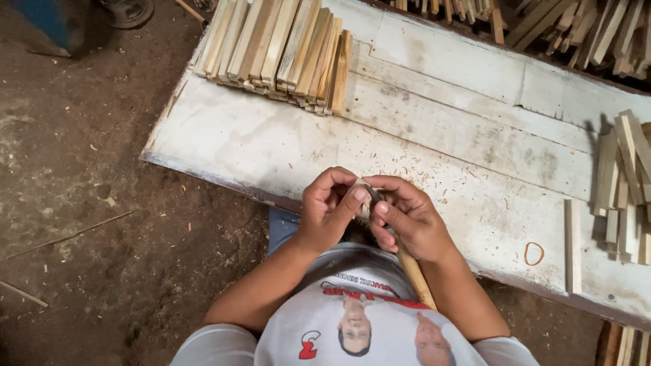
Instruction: The person is using a small blade to scrape and clean the ends of thin wooden sticks, likely preparing them for assembly.
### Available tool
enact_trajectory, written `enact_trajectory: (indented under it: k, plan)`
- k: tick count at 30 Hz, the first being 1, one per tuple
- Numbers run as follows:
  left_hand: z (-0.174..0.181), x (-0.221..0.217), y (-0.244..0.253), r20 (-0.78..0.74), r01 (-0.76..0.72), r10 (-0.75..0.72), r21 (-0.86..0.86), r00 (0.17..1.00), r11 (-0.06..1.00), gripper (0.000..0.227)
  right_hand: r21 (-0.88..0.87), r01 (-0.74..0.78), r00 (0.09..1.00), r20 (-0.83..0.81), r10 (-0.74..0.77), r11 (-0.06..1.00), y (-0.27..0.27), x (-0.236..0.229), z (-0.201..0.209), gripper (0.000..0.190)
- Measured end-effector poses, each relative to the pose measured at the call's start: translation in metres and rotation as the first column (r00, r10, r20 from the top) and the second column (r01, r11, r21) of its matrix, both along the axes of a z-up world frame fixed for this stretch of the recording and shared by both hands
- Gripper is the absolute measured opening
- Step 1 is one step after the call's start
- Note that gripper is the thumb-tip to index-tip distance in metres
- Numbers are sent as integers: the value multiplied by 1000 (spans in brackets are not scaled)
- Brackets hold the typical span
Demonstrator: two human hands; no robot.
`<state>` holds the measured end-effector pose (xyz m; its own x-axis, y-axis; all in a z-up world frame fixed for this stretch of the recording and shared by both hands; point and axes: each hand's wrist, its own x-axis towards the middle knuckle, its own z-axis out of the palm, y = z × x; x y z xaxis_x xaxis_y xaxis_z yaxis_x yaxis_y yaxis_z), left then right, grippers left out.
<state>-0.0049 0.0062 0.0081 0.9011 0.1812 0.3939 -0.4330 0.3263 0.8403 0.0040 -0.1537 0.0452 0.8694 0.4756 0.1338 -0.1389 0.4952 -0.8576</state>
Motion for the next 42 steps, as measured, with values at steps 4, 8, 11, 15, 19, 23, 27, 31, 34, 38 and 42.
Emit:
enact_trajectory:
  k: [4,8,11,15,19,23,27,31,34,38,42]
  plan:
    - [-6,1,-6,17,-13,13,-4,1000,1000,15,-13,-3,1000,7,3,1000,-6,12,-10,35]
    - [-3,-2,-4,28,1,0,-27,1000,1000,22,-57,-8,1000,-2,8,998,-17,19,-11,42]
    - [-3,1,0,25,-3,3,-4,1000,1000,20,-11,-58,998,-26,58,998,-7,6,8,43]
    - [7,2,-2,47,-3,4,-28,999,1000,18,50,-90,995,-35,91,995,-1,3,0,41]
    - [-1,-3,-4,32,-31,32,-30,999,999,17,71,-104,993,-47,108,992,-7,19,-18,36]
    - [2,-11,-7,27,49,-48,-28,999,998,24,-127,40,998,-42,-45,991,-20,29,-29,38]
    - [-3,6,-2,-20,15,-17,-60,1000,998,28,-40,-63,996,-58,61,997,-8,15,-7,45]
    - [1,2,1,-46,-48,56,157,997,986,32,-51,-102,994,-52,100,993,3,12,-10,49]
    - [-15,1,1,-58,-18,24,95,998,995,27,-38,-81,994,-78,78,996,4,15,-17,42]
    - [-24,3,1,-67,-33,31,-18,997,999,20,-16,-65,994,-86,63,998,5,14,-17,34]
    - [-30,6,-7,-122,-20,-2,-182,992,983,21,-186,43,999,-2,-44,982,3,10,-10,33]
